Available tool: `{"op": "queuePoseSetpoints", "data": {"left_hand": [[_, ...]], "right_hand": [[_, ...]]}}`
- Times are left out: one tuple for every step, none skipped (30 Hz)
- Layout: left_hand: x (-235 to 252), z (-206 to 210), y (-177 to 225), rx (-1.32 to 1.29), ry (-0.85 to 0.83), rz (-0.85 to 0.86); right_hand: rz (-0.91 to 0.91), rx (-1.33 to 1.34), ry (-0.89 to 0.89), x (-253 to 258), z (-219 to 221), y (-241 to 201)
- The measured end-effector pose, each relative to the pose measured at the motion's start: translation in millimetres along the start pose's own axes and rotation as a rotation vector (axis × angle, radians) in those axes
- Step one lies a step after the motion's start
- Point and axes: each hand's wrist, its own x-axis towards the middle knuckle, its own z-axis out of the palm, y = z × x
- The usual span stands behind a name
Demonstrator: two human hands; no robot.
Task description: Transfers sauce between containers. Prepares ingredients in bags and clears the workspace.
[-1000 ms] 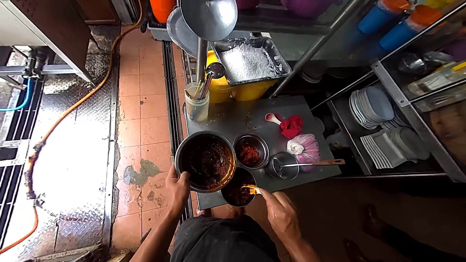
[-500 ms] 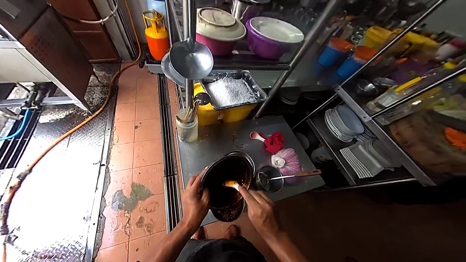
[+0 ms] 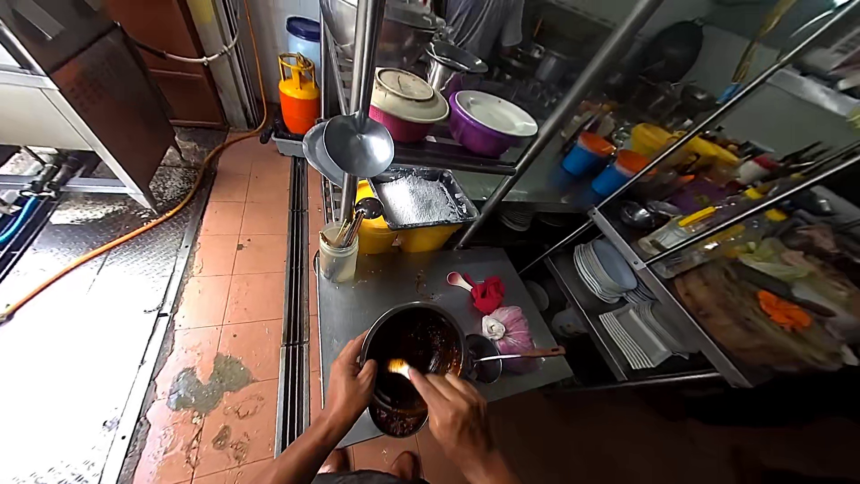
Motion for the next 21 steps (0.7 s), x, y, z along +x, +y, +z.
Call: {"op": "queuePoseSetpoints", "data": {"left_hand": [[4.9,-4.2,1.2,0.031,-0.013,0.034],[4.5,-7.7,2.2,0.067,-0.033,0.051],[-0.9,-9.0,2.8,0.093,-0.054,0.052],[-4.5,-7.6,4.3,0.103,-0.063,0.054],[-4.1,-4.7,6.3,0.105,-0.059,0.064],[-2.7,-1.8,7.6,0.105,-0.052,0.076],[-1.1,-0.1,7.5,0.112,-0.048,0.093],[1.3,1.3,7.4,0.121,-0.041,0.111],[4.3,1.8,9.1,0.124,-0.034,0.120],[4.2,-0.7,11.4,0.128,-0.038,0.117],[-0.7,-4.7,13.6,0.135,-0.050,0.105],[-4.7,-6.7,14.9,0.150,-0.059,0.108],[-4.9,-5.0,15.2,0.162,-0.062,0.125],[-3.0,-1.8,14.5,0.168,-0.059,0.139],[-0.4,0.0,12.4,0.174,-0.055,0.155],[2.6,-0.6,10.4,0.184,-0.050,0.177],[5.7,-2.5,9.1,0.193,-0.039,0.197],[5.7,-4.1,9.2,0.197,-0.035,0.207],[0.0,-4.2,10.6,0.199,-0.043,0.202],[-7.1,-2.5,12.2,0.208,-0.044,0.200],[-11.1,-0.1,13.6,0.216,-0.030,0.202]], "right_hand": [[-0.018,-0.018,0.005,5.8,-8.1,5.7],[0.004,-0.047,0.037,12.1,-15.4,12.1],[0.042,-0.083,0.073,13.6,-18.4,17.7],[0.062,-0.101,0.090,12.7,-15.8,21.1],[0.044,-0.089,0.074,8.8,-10.2,20.9],[0.005,-0.058,0.031,0.0,-6.5,16.6],[-0.029,-0.033,-0.016,-9.1,-8.9,10.5],[-0.048,-0.034,-0.032,-12.6,-15.3,8.7],[-0.042,-0.054,-0.012,-7.5,-22.9,11.6],[-0.008,-0.079,0.026,1.3,-27.2,15.3],[0.032,-0.095,0.068,6.1,-24.5,17.6],[0.063,-0.092,0.093,8.0,-17.5,17.8],[0.063,-0.075,0.083,5.3,-9.5,17.2],[0.028,-0.048,0.043,-3.2,-4.3,14.5],[-0.010,-0.030,-0.002,-13.3,-4.1,9.2],[-0.024,-0.027,-0.022,-18.3,-7.9,5.0],[0.001,-0.037,-0.004,-14.6,-13.2,4.8],[0.068,-0.062,0.045,-6.3,-18.6,7.7],[0.155,-0.088,0.105,-1.7,-22.1,11.5],[0.224,-0.087,0.145,-2.8,-20.6,14.7],[0.242,-0.069,0.143,-8.8,-14.5,15.4]]}}
